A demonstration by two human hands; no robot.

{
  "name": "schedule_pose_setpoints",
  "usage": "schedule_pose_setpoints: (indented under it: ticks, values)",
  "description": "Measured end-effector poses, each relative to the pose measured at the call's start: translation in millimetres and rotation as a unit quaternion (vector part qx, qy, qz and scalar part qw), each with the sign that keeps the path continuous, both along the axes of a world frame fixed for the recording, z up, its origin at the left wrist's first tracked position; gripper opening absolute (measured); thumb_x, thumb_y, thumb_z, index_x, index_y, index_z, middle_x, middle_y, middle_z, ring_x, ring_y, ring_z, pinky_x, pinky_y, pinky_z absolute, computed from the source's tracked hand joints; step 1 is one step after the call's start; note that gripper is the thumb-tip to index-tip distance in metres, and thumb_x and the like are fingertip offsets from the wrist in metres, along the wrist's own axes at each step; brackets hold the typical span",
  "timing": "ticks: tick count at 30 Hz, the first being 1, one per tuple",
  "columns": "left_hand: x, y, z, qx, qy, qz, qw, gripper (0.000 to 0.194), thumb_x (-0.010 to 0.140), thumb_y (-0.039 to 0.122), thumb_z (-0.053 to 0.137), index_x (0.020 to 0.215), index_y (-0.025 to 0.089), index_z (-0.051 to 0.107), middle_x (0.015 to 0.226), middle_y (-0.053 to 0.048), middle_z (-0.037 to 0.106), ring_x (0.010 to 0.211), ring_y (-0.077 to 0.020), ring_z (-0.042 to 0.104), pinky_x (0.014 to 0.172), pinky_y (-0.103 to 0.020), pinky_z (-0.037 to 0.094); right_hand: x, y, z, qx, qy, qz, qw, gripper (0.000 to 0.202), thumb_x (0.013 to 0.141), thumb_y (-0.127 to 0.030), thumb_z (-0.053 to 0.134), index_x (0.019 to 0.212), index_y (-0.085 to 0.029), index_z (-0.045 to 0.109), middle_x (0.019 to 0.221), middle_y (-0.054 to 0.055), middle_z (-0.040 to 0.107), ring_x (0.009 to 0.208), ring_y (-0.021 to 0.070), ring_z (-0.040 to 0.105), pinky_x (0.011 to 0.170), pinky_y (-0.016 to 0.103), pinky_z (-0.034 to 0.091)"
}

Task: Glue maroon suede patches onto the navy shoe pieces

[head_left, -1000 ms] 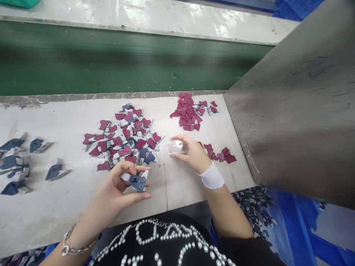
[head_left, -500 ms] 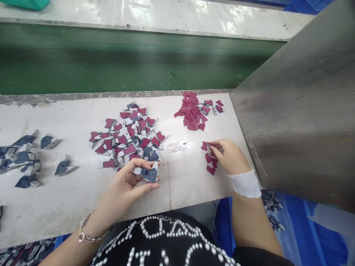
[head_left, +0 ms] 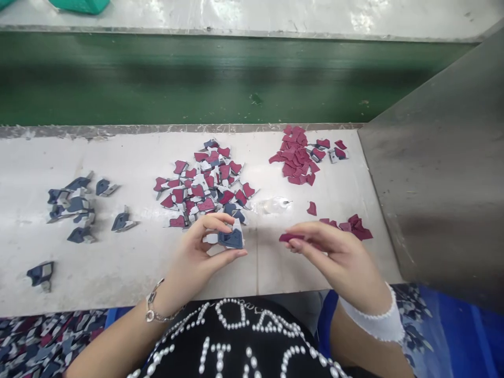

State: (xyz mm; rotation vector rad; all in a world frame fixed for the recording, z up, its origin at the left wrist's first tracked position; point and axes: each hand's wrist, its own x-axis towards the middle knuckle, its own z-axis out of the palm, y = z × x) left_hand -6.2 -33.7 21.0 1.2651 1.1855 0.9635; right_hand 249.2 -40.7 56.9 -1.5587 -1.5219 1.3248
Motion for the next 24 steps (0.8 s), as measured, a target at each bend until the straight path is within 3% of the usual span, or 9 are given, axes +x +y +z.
schedule_pose_setpoints:
  ticks: [5, 9, 13, 18, 24]
  values:
    - [-12, 1, -3.7, -0.019, 0.018, 0.011, 1.0, 0.029, 0.078, 0.022, 0.083, 0.093, 0.024, 0.059, 0.116, -0.003, 0.063, 0.096, -0.0181, 0.072, 0.072, -0.026, 0.066, 31, 16, -26.0, -0.018, -0.023, -0.11, 0.993, 0.025, 0.096, -0.048, 0.063, 0.096, -0.024, 0.057, 0.093, 0.008, 0.08, 0.084, 0.0243, 0.077, 0.065, 0.034, 0.061]
    - [-13, 2, -2.7, -0.021, 0.025, 0.018, 0.999, 0.027, 0.079, 0.022, 0.082, 0.093, 0.024, 0.059, 0.115, -0.003, 0.063, 0.096, -0.0169, 0.071, 0.068, -0.022, 0.064, 51, 47, -49.0, -0.012, -0.072, -0.137, 0.988, 0.026, 0.098, -0.045, 0.06, 0.103, -0.019, 0.057, 0.089, 0.007, 0.077, 0.083, 0.0227, 0.075, 0.079, 0.04, 0.062]
    - [-11, 1, -1.1, -0.01, 0.025, 0.008, 1.0, 0.027, 0.08, 0.023, 0.082, 0.095, 0.025, 0.059, 0.117, -0.003, 0.063, 0.099, -0.0173, 0.07, 0.07, -0.023, 0.065, 65, 70, -66.5, -0.01, -0.195, -0.15, 0.969, 0.033, 0.099, -0.036, 0.062, 0.125, -0.017, 0.059, 0.115, 0.008, 0.069, 0.097, 0.0215, 0.069, 0.086, 0.043, 0.059]
    - [-12, 0, -4.2, -0.015, 0.025, 0.002, 1.0, 0.026, 0.081, 0.023, 0.08, 0.095, 0.025, 0.059, 0.117, -0.004, 0.063, 0.099, -0.0187, 0.07, 0.07, -0.025, 0.065, 76, 61, -82.0, -0.046, -0.341, -0.11, 0.932, 0.028, 0.096, -0.037, 0.066, 0.115, -0.017, 0.065, 0.117, 0.008, 0.067, 0.103, 0.023, 0.066, 0.089, 0.046, 0.056]
    - [-12, 1, -7.5, -0.002, 0.024, -0.001, 1.0, 0.025, 0.081, 0.021, 0.08, 0.095, 0.026, 0.059, 0.113, -0.004, 0.064, 0.105, -0.0198, 0.069, 0.071, -0.024, 0.063, 77, 45, -81.2, -0.086, -0.398, -0.077, 0.91, 0.028, 0.096, -0.038, 0.065, 0.115, -0.017, 0.065, 0.118, 0.008, 0.066, 0.103, 0.0229, 0.066, 0.09, 0.045, 0.056]
